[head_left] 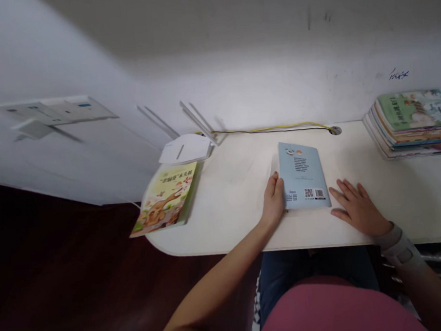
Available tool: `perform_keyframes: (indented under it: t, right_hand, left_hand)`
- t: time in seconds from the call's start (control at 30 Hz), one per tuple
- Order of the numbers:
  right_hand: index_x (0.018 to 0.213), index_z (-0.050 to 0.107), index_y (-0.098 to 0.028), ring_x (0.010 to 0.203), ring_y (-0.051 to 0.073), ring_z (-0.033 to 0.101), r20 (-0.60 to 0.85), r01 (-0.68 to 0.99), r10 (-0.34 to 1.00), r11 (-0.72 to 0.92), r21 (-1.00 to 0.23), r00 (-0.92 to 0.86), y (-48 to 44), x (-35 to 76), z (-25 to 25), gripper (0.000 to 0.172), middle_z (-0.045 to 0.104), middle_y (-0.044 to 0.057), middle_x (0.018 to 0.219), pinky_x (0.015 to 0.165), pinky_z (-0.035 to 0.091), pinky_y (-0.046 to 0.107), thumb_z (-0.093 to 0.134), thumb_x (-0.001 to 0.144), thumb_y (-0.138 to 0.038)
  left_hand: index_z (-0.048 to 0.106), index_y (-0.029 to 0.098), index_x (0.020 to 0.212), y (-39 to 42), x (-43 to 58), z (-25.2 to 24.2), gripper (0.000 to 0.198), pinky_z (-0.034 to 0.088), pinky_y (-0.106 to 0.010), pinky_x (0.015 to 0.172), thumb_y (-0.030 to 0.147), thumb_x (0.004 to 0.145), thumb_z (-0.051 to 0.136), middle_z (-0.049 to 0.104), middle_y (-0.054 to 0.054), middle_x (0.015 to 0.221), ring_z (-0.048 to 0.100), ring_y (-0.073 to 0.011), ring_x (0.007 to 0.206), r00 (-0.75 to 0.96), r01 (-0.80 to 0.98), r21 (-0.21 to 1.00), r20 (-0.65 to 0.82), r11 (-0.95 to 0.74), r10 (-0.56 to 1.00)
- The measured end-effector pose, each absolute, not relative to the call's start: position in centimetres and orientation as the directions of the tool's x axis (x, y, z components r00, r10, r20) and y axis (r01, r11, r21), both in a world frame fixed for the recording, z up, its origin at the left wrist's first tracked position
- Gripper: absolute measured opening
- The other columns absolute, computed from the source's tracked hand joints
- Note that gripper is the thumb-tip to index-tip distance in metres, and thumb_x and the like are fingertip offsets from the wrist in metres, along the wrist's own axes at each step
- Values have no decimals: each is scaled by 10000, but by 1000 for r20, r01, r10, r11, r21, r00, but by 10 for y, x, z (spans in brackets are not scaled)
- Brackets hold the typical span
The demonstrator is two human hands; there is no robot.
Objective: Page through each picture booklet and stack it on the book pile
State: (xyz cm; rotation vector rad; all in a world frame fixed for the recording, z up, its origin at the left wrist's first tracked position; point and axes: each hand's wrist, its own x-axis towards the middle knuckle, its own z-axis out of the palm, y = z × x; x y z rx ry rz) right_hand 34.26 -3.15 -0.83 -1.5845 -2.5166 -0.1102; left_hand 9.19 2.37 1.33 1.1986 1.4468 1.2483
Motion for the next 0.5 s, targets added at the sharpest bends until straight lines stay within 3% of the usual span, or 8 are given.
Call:
perform_keyframes:
  t: [0.17,0.27,0.4,0.5]
  right_hand:
    - [1374,448,-180,1353,331,317,182,899,885,438,-13,-429,-31,342,-8,553,370,182,1466,1042,259,566,359,935,-504]
    - [1374,448,-181,1350,330,322,179,898,885,439,-17,-430,-31,343,-10,547,367,183,1467,1039,265,567,369,934,-496]
    - [1373,449,-180,1349,338,323,172,898,885,441,-4,-434,-33,345,-10,547,376,188,1461,1029,279,575,359,936,-496]
    - [1376,443,-169,1359,344,304,190,906,889,424,4,-417,-35,341,-4,546,354,197,1470,1036,270,575,361,937,-483]
  left_hand:
    - [587,167,1158,26,60,9,385,304,-406,1094,374,890,405,535,-113,1352,435,-240,1296,-157,343,938,8,47,988]
    - [518,155,1271,26,43,5,444,225,-448,1139,365,905,381,430,-124,1445,294,-255,1389,-161,483,871,-8,86,987]
    - [537,154,1210,26,29,4,379,283,-472,1118,299,922,337,538,-138,1331,358,-259,1352,-58,679,734,83,-21,995]
    - [550,133,1150,23,25,2,349,258,-507,1121,279,928,323,556,-150,1284,405,-272,1312,68,794,590,156,-149,985]
